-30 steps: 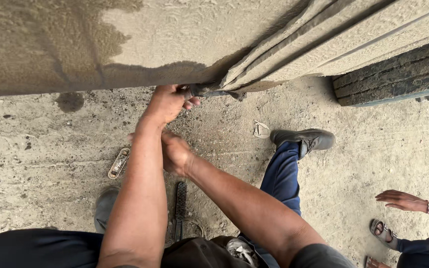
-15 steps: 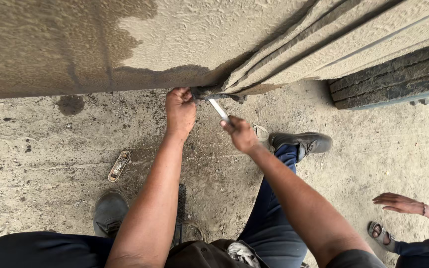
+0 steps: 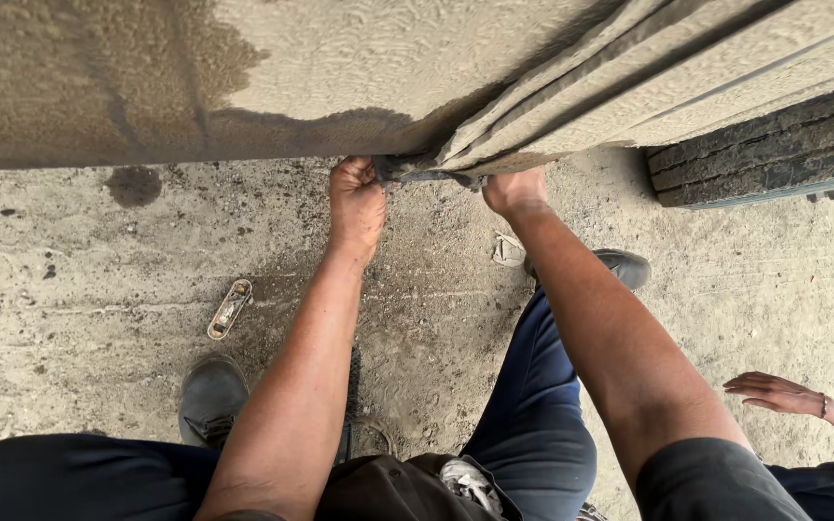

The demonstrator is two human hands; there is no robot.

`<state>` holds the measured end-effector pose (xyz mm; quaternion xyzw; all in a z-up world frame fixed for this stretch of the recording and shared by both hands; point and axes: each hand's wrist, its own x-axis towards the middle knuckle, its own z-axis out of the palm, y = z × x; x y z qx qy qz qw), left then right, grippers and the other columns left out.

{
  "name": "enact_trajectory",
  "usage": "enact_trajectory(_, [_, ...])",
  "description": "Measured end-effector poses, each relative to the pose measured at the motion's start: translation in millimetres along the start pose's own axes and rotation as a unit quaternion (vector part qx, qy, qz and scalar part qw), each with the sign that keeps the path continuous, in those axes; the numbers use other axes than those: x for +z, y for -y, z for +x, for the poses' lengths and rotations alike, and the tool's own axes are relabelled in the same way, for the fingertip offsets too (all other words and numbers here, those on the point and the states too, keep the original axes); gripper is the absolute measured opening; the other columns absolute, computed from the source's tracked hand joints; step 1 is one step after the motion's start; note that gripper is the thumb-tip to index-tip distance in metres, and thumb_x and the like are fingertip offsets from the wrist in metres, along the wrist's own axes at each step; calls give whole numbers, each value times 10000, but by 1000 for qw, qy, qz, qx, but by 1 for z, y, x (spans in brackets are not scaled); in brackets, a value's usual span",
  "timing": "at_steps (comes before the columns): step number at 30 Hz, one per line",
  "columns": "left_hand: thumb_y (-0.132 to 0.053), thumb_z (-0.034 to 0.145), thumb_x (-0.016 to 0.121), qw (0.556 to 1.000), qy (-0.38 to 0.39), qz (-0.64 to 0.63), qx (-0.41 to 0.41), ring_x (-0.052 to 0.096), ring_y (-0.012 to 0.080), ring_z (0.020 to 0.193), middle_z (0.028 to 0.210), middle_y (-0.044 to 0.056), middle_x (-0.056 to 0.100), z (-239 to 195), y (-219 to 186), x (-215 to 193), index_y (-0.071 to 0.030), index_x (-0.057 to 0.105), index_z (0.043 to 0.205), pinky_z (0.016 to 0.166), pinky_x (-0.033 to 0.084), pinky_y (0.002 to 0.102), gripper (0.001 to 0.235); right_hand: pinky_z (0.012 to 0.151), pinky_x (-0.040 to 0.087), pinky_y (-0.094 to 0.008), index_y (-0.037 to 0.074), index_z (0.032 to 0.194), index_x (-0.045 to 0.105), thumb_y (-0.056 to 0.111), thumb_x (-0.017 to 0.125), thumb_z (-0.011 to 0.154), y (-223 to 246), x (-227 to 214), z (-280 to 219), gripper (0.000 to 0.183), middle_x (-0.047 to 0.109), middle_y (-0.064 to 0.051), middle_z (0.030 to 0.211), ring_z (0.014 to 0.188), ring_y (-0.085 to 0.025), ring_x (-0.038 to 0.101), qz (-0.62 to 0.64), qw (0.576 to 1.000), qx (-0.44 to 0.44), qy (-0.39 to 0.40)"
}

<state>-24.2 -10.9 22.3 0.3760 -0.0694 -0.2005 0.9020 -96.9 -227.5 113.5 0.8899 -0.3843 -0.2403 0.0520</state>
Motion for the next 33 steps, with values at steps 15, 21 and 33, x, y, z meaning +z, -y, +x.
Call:
enact_trajectory(15, [69, 860, 611, 950, 132, 264, -105, 684, 136, 1003, 1100, 39, 750, 20, -64, -20, -85, 714, 1100, 920, 550, 293, 303, 958, 531, -345, -56, 1466, 515, 257, 363, 1107, 186, 93, -172, 500, 681, -195, 1260, 1095, -193, 688, 646, 730, -108, 194])
enact_trajectory(21, [-242, 1010, 626, 828, 153, 495, -214, 682, 165, 936, 1074, 60, 755, 23, -136, -10, -95, 715, 1167, 870, 533, 382, 233, 631, 629, -358, 22, 1415, 457, 260, 365, 1134, 216, 87, -147, 379, 693, -287, 1171, 724, -165, 645, 759, 510, -235, 329])
enact_trajectory(33, [40, 876, 659, 956, 4, 292, -36, 738, 138, 919, 1039, 76, 770, 5, -42, -17, -69, 731, 1054, 848, 602, 292, 221, 799, 621, -361, 40, 1247, 650, 351, 385, 1091, 116, 95, -143, 437, 732, -183, 929, 817, -240, 701, 412, 895, -110, 129])
